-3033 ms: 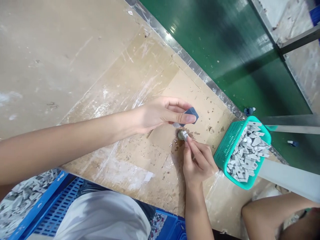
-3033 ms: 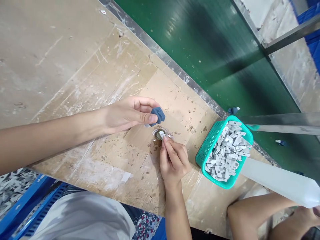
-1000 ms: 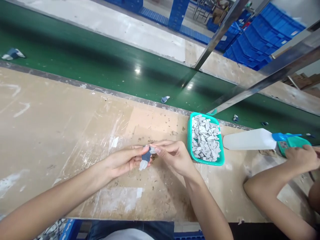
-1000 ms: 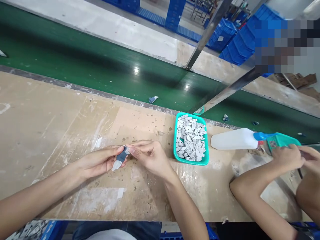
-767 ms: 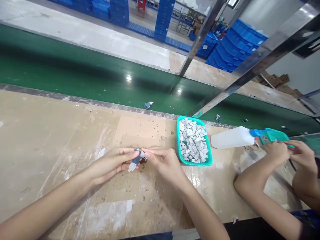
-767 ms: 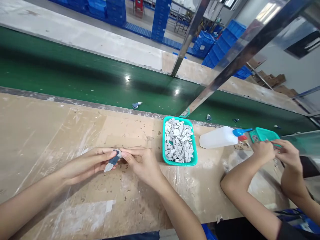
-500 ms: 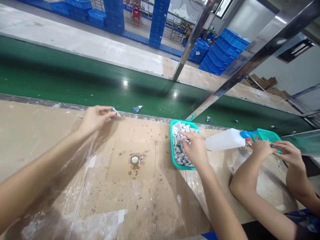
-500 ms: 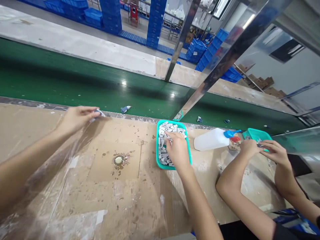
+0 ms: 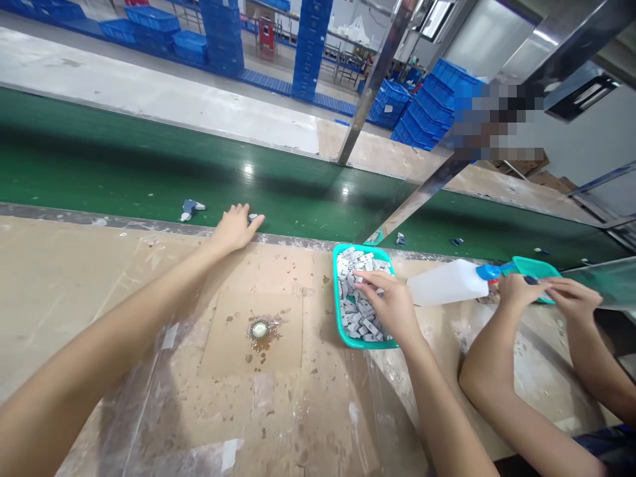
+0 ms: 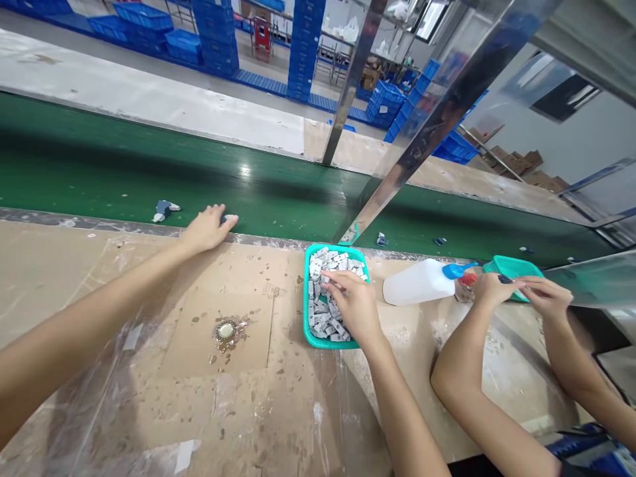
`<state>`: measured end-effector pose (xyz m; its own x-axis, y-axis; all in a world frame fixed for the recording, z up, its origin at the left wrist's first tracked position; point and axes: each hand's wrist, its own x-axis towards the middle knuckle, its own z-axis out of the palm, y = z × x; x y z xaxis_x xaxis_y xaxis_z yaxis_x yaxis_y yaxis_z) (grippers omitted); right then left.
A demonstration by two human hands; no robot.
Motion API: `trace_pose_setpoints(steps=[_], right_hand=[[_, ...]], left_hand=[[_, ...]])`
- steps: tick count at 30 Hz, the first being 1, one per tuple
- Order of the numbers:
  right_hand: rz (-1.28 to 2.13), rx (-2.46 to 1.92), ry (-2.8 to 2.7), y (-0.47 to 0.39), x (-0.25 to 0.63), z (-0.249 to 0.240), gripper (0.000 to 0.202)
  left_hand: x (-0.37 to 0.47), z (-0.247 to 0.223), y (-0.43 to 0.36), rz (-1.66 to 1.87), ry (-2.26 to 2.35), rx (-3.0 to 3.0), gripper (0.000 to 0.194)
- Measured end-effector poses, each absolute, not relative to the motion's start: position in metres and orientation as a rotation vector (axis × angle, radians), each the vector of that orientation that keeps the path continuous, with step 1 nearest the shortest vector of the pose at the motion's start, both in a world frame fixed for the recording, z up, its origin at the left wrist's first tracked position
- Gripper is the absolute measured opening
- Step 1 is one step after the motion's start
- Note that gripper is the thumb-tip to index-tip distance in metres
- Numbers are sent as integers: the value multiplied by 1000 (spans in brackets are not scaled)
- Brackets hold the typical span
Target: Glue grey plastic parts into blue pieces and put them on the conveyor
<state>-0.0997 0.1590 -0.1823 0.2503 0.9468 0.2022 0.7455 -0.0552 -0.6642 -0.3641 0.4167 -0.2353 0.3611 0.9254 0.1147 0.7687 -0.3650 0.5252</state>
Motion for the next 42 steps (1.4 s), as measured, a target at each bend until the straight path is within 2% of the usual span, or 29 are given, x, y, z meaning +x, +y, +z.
trace_pose_setpoints(steps=[6,9,11,15,17,19,21,25,29,35,42], right_hand=[[1056,-1502,-875,136,-118,-165,51],[1126,-1379,-778,127,-124,-165,37],[1150,-1337,-809,122,-129,-167,29],[1306,-1281,-993,112,-149,-167,40],[1348,-1315,-1062,109,-165,-166,33],[1283,-1398,-1163,108,-185,-169,21],[1119,-1466,-1303,108,-205,-177,17],[866,-1572,-1466,112,-237,-200,27],[721,-1592,-1607,120,-255,-217,42],[296,-1572,-1683,131,-265,-236,42],[187,-1445,-1780,133,-264,-255,46]], left_hand=[[-358,-241,412,581,1471,2231,44],[-370,-227,403,636,1443,2212,36],[-378,-215,389,697,1382,2076,38],[-395,-198,343,752,1006,1419,54],[-404,-194,316,743,866,1102,54],[-414,-194,291,739,817,842,51],[-424,-197,270,724,801,644,42],[-441,-206,242,668,767,389,12],[-452,-214,232,629,711,354,13],[-466,-217,235,604,715,359,15],[-472,-218,240,659,656,422,15]])
